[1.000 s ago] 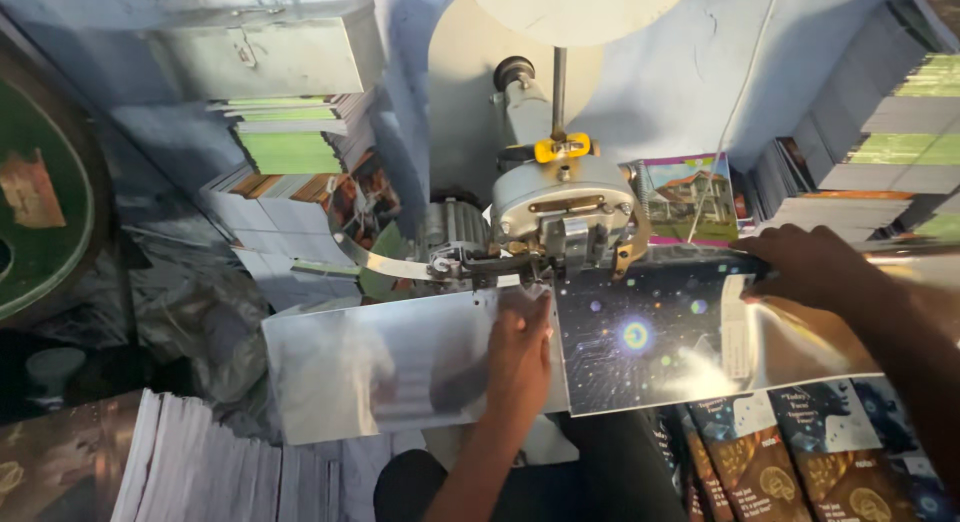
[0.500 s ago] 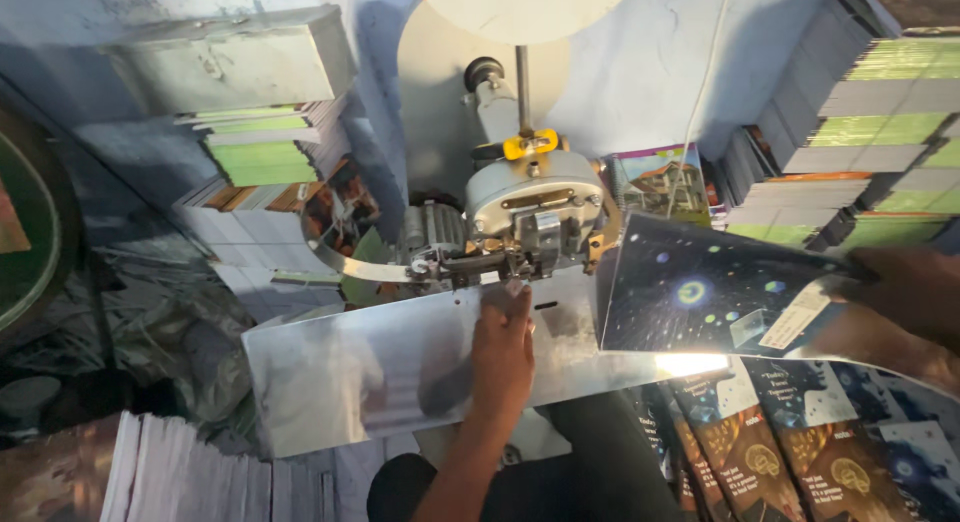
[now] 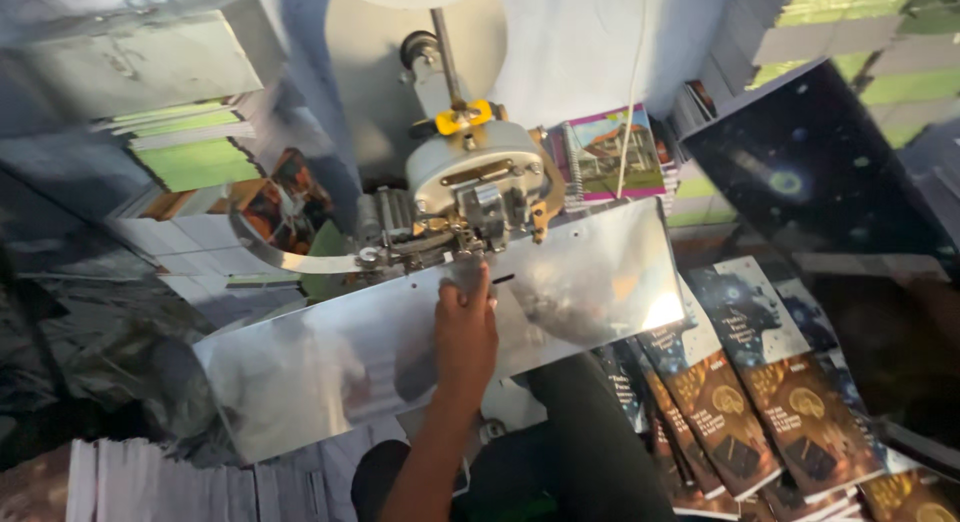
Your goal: The person repeatedly picks up printed book covers, aligns them under a binding machine, and secures the spine with a stapling action. Finished covers are stacked to the right while new ones are taken from a pile on the left.
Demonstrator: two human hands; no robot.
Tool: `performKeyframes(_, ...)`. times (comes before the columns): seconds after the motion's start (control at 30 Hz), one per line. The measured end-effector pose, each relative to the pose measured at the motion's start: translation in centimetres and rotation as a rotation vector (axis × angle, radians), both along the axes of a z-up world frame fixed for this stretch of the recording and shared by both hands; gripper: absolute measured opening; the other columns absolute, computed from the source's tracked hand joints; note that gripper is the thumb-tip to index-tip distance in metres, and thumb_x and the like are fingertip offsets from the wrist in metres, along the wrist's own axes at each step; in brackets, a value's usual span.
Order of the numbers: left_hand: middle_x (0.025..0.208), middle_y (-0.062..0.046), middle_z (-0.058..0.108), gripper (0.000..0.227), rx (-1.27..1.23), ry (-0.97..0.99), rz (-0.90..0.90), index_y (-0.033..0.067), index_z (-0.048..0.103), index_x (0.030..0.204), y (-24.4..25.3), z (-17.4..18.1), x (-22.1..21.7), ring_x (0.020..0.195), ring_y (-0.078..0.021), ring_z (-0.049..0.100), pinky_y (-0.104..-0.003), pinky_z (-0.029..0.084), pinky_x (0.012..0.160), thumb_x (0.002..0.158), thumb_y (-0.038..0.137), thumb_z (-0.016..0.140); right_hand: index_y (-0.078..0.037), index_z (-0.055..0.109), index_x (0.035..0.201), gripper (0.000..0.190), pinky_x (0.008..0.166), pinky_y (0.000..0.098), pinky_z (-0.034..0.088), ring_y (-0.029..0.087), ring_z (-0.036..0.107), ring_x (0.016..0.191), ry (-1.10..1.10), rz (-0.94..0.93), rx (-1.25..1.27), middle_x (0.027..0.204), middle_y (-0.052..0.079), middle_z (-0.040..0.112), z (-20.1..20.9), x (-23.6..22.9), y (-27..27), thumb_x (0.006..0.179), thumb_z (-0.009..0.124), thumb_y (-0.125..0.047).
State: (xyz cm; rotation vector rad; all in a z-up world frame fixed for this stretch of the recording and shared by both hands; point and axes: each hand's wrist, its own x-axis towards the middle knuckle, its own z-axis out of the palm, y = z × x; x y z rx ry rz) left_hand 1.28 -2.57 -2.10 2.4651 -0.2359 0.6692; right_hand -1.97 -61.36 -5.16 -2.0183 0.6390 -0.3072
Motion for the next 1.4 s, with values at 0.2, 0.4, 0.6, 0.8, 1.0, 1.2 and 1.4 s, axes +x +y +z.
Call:
performKeyframes(0.2,0.118,-0.019,0.052,0.055,0.017,0.008,0.022,0.0184,0.057,0.147,-0.2,-0.3,0.1,0.1,-0.0343,0.057,-0.045,0.05,0.087,0.093,0.019,0.068,-0.003,0.06,0.136,0.031,0.094,0.0539,0.052,0.038,0.065,0.107,-0.017,-0.179,-0.446,0.118,0.022,0.068,3.0,-2.7,5.2,0.113,0.049,-0.02)
performKeyframes(0.4,0.12,-0.021,0.051,0.054,0.029,-0.036,0.022,0.017,0.057,0.146,-0.2,-0.7,0.1,0.101,-0.0344,0.058,-0.046,0.051,0.086,0.093,0.022,0.068,-0.003,0.058,0.141,0.032,0.1,0.0535,0.049,0.039,0.06,0.118,-0.308,-0.242,-0.846,0.128,0.024,0.065,-1.5,-2.6,8.5,0.116,0.044,-0.017)
performKeyframes(0.6,0.113,-0.017,0.051,0.053,0.036,0.03,0.034,0.0195,0.058,0.147,-0.2,-0.3,-0.1,0.098,-0.0329,0.058,-0.044,0.052,0.085,0.095,0.021,0.068,-0.003,0.047,0.155,0.068,0.104,0.0534,0.044,0.046,0.054,0.138,-0.454,0.343,-0.865,0.147,0.03,0.06,-15.2,1.6,11.7,0.087,0.05,-0.006)
performKeyframes(0.8,0.109,-0.016,0.052,0.058,0.071,-0.037,0.029,0.0169,0.058,0.148,-0.1,-0.4,0.0,0.094,-0.0333,0.058,-0.046,0.051,0.081,0.091,0.019,0.071,-0.012,0.046,0.158,0.064,0.1,0.0543,0.052,0.048,0.065,0.114,0.086,0.304,-0.614,0.137,0.024,0.065,-12.7,3.3,15.2,0.095,0.055,-0.008)
performKeyframes(1.0,0.102,-0.015,0.052,0.059,0.078,-0.064,0.047,0.0168,0.059,0.147,-0.1,-0.8,-0.1,0.091,-0.0354,0.057,-0.048,0.049,0.078,0.09,0.017,0.073,0.0,0.054,0.15,0.052,0.105,0.0511,0.051,0.045,0.062,0.119,-0.46,0.382,-0.736,0.14,0.024,0.063,-2.1,4.6,20.5,0.099,0.057,-0.011)
performKeyframes(1.2,0.101,-0.015,0.052,0.057,0.023,-0.117,0.03,0.0145,0.059,0.147,-0.1,-0.5,-0.5,0.093,-0.0355,0.056,-0.049,0.047,0.08,0.091,0.013,0.071,0.001,0.058,0.145,0.053,0.115,0.0491,0.043,0.039,0.056,0.132,-0.586,0.518,-0.789,0.148,0.022,0.059,3.4,6.1,27.4,0.095,0.064,-0.015)
performKeyframes(1.4,0.104,-0.017,0.053,0.061,-0.034,-0.113,-0.02,0.0129,0.058,0.146,0.4,-0.1,-1.1,0.093,-0.037,0.056,-0.05,0.047,0.08,0.086,0.009,0.071,-0.011,0.065,0.133,0.046,0.115,0.0547,0.037,0.036,0.055,0.136,-0.664,0.696,-0.836,0.144,0.016,0.061,3.9,6.8,35.1,0.087,0.067,-0.015)
